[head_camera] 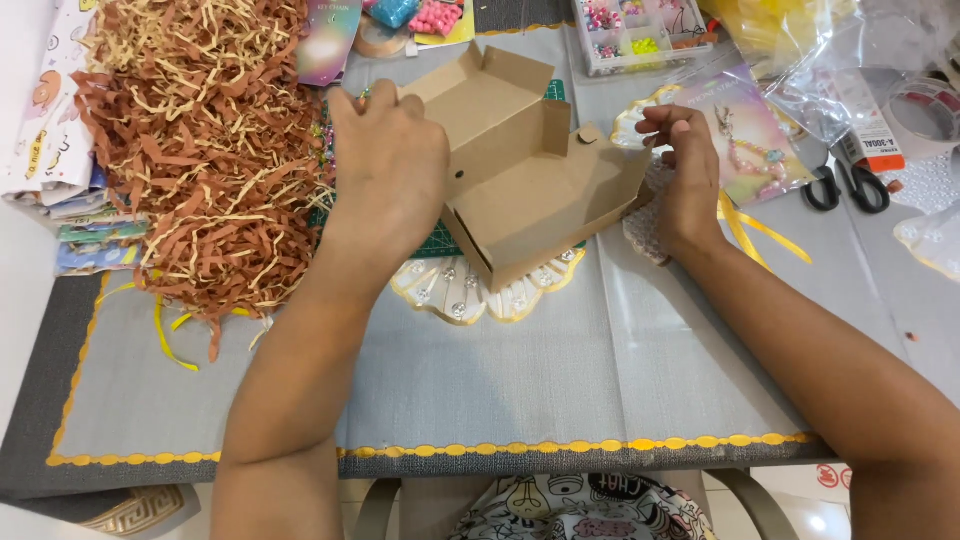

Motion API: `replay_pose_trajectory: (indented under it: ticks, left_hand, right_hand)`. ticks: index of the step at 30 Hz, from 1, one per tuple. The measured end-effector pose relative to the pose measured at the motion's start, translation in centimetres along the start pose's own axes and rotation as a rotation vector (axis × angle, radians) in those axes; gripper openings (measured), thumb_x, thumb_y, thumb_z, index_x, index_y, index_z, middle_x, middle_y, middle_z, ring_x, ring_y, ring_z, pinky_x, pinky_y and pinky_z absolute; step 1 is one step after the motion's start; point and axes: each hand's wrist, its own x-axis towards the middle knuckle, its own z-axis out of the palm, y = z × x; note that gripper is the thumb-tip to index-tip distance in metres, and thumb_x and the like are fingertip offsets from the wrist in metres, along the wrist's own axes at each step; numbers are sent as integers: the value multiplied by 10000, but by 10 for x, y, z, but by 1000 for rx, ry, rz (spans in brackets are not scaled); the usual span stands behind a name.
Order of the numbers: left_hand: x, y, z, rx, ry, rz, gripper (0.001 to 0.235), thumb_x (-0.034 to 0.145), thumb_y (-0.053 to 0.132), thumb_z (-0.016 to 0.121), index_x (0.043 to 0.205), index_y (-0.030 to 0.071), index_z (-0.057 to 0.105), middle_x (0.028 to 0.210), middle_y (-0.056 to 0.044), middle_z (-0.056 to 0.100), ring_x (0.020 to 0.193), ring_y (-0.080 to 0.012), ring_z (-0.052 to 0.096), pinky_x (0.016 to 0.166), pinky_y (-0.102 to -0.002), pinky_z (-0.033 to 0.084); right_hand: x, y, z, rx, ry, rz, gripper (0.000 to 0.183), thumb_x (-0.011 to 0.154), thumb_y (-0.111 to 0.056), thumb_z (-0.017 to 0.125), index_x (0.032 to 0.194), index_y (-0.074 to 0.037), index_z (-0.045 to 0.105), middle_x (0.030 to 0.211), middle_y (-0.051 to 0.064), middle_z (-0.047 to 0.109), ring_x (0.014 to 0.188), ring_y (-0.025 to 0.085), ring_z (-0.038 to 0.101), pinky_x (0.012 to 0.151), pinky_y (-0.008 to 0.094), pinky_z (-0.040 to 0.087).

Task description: The person assembles a small brown cardboard box by folding and interlocking its flaps. They manipulate the side and top flaps to form the box structure, then adjust the corners to ensure the box holds its shape.

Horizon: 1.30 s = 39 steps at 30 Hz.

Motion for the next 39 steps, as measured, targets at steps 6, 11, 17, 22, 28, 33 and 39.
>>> replay_pose_trajectory:
  ticks: [6,11,17,22,28,33,39]
  left_hand:
    - [16,-23,35,-222,-139,-131,308,899,132,677,1084,263,885,997,-148,852,1045,-462,802,921,-646,482]
    - [20,-23,28,-357,-260,-136,307,1122,404,639,1092,198,865,1057,-119,849,1010,-445,792,945,-631,508]
    - [22,-34,40,-446,-142,-124,302,1053,190,648,1170,318,894,1119,-69,878,1131,-400,790,1030,-650,468]
    - [25,-39,31,-601,-162,-173,420,1026,123,588,1131,376,907,1085,-42,867,1066,-441,768,1058,-659,475]
    - [28,-36,35,-786,10,-123,339,1003,136,706,1182,319,930,927,42,881,958,-351,783,770,-572,555]
    - [21,-40,14,-912,312,113,274,1095,221,772,1341,129,850,1315,-31,887,1089,-255,825,950,-475,597]
    - [-20,5,-59,-921,-224,645,600,899,493,945,1416,210,831,1365,-39,867,1204,-300,761,1047,-478,518]
  right_hand:
    - [-13,-14,5,-16,-193,-40,619,1214,-504,371,1091,-71,795,1132,77,814,1136,201,696,1093,371,527]
    - [-18,-28,3,6,-259,84,719,1168,-607,343,1024,-82,813,1065,63,781,1015,180,666,859,348,503]
    - [-12,-2,3,341,-346,198,801,1023,-744,495,865,-15,785,858,145,775,841,222,688,768,332,478]
    - [-6,-1,6,287,-219,103,221,1034,-206,673,989,-54,827,960,77,816,831,121,626,795,276,527]
    - [-10,6,7,483,-458,90,163,1050,-106,682,1153,-11,765,1124,106,800,1093,232,769,1038,366,622]
    - [-23,-11,7,-182,-133,-441,223,982,24,664,1168,-81,729,1142,66,701,1064,239,631,991,377,541]
    - [-36,-29,19,-557,-69,-1016,549,1026,83,582,1464,-221,710,1384,151,656,1183,386,620,995,540,358]
